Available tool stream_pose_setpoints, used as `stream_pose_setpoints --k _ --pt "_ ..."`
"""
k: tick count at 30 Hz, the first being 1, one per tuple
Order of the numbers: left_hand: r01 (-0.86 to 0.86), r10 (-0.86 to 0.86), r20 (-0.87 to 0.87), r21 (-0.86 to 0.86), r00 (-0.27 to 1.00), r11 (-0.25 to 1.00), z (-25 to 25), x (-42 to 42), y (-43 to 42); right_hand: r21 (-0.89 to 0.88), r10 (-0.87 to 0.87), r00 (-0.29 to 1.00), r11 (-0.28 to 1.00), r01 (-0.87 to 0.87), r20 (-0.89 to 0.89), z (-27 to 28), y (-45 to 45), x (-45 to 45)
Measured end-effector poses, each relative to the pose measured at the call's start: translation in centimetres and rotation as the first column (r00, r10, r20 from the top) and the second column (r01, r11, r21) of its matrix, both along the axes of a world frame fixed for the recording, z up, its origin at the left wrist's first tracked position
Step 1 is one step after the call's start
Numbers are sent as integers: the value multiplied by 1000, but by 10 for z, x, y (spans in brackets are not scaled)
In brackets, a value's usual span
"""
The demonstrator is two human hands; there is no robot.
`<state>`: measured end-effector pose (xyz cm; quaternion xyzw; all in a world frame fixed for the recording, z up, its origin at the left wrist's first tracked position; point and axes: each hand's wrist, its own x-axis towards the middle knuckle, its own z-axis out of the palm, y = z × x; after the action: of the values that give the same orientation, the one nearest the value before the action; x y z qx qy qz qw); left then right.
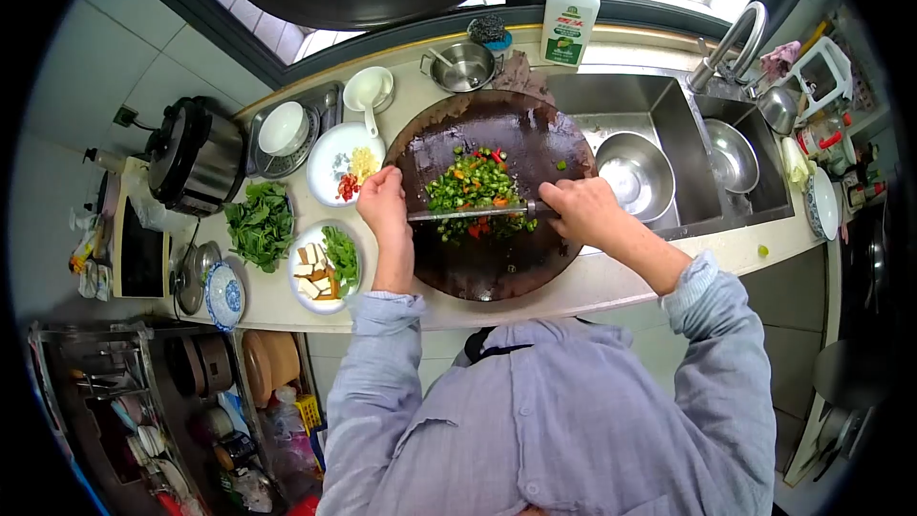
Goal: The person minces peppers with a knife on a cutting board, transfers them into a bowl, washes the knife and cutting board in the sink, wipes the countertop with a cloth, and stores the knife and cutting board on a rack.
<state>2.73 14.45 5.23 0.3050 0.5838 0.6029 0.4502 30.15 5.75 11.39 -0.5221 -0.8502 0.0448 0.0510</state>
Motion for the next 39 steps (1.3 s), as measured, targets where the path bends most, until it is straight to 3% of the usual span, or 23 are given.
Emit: stream_pose_setpoints --k 1,4,7,10,11,14,15,18,23,29,33,36,39 --pt "25 -25 10 -17 1000 1000 4 -1 2 55 -5 1000 998 6 -25 10 1 -4" --pt "36 -36 -43 -22 998 999 -16 -4 9 -32 -28 996 999 31 84 4 16 -9" --pt "-83 101 -241 85 965 993 -18 15 2 -50 -72 997 996 71 -7 -23 -3 0" --pt "-11 18 -297 27 955 1000 -9 15 2 -10 -91 994 996 91 -61 -29 -7 -1" --pt "61 -58 -219 9 974 998 -8 14 9 -9 -90 993 996 90 -71 -28 -11 0" --pt "18 -16 -152 16 988 1000 11 8 4 0 -77 993 997 77 -94 -7 -14 2" --pt "90 -91 -122 -14 988 996 32 5 -18 -76 -103 991 992 97 -88 8 -35 -4" --pt "137 -156 -97 -176 983 975 5 -4 -33 -227 -105 992 970 86 -71 -8 -54 -8" --pt "60 -55 62 -89 997 994 2 0 -19 36 -48 996 998 51 -70 -5 -35 -7" --pt "69 -76 173 42 982 997 2 0 20 166 -47 999 985 43 20 12 11 -5" --pt "-47 47 -1 -67 999 997 -29 7 32 27 -54 997 998 53 47 -7 28 2" --pt "-121 153 -177 180 972 976 -38 23 32 -15 -68 998 998 68 -2 -31 19 11" --pt "-42 42 -92 1 995 999 -22 16 38 10 -78 997 997 78 -10 -22 29 11"
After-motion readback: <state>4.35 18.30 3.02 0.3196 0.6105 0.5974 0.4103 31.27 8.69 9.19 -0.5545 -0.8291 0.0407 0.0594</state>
